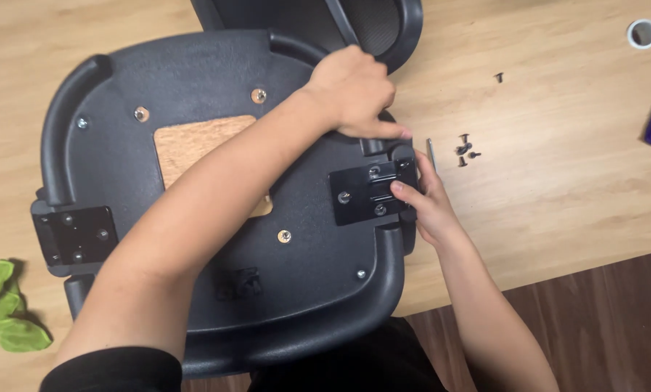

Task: The person attaches an armrest bracket to the underside of a chair seat. They align the black metal bracket against the seat edge, position screws into the holes, and drive them in with a screwdriver, then move to attach the second bracket on the other side.

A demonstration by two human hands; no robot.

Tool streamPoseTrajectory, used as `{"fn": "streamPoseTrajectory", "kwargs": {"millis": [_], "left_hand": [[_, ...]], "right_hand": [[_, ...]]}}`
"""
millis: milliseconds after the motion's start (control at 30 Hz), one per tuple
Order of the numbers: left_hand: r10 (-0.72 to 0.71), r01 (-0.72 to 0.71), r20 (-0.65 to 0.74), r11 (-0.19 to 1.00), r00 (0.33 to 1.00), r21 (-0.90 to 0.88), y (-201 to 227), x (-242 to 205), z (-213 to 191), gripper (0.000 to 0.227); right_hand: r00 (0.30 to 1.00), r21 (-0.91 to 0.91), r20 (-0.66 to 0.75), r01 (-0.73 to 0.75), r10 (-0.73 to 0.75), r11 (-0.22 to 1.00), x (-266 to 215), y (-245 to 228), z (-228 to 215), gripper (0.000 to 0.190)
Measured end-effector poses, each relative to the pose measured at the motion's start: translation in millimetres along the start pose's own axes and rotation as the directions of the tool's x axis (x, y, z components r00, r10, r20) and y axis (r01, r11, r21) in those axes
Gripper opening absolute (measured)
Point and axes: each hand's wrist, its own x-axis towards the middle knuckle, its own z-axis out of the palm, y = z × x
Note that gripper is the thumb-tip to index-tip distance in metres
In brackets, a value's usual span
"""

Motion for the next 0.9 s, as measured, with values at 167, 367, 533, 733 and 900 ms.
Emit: {"fn": "streamPoseTrajectory", "kwargs": {"millis": [167, 367, 533, 733, 900], "left_hand": [[-0.051, 0.049, -0.076, 0.999, 0.996, -0.023, -5.9, 1.0, 0.1, 0.071], [-0.036, 0.032, -0.111, 0.999, 0.993, -0.038, -5.1, 7.0, 3.3, 0.066], [-0.057, 0.055, -0.063, 0.998, 0.996, -0.045, -6.9, 4.7, 2.5, 0.066], [-0.055, 0.052, -0.123, 0.998, 0.991, -0.030, -8.6, 3.4, 0.3, 0.067], [-0.045, 0.043, -0.108, 0.999, 0.993, -0.020, -1.2, 2.9, -0.8, 0.065]], "right_hand": [[0.997, -0.152, -0.054, 0.040, -0.049, 0.988, -0.7, -6.2, -2.8, 0.072], [0.999, -0.299, -0.004, 0.045, -0.049, 0.953, 2.9, -23.2, 4.2, 0.072], [1.000, -0.334, -0.009, 0.026, -0.030, 0.942, -0.7, -20.7, 4.1, 0.078], [0.994, -0.289, -0.013, 0.102, -0.111, 0.952, -2.3, -14.0, 1.8, 0.083], [0.999, -0.239, -0.021, 0.019, -0.025, 0.971, -0.4, -15.8, 0.8, 0.089]]}}
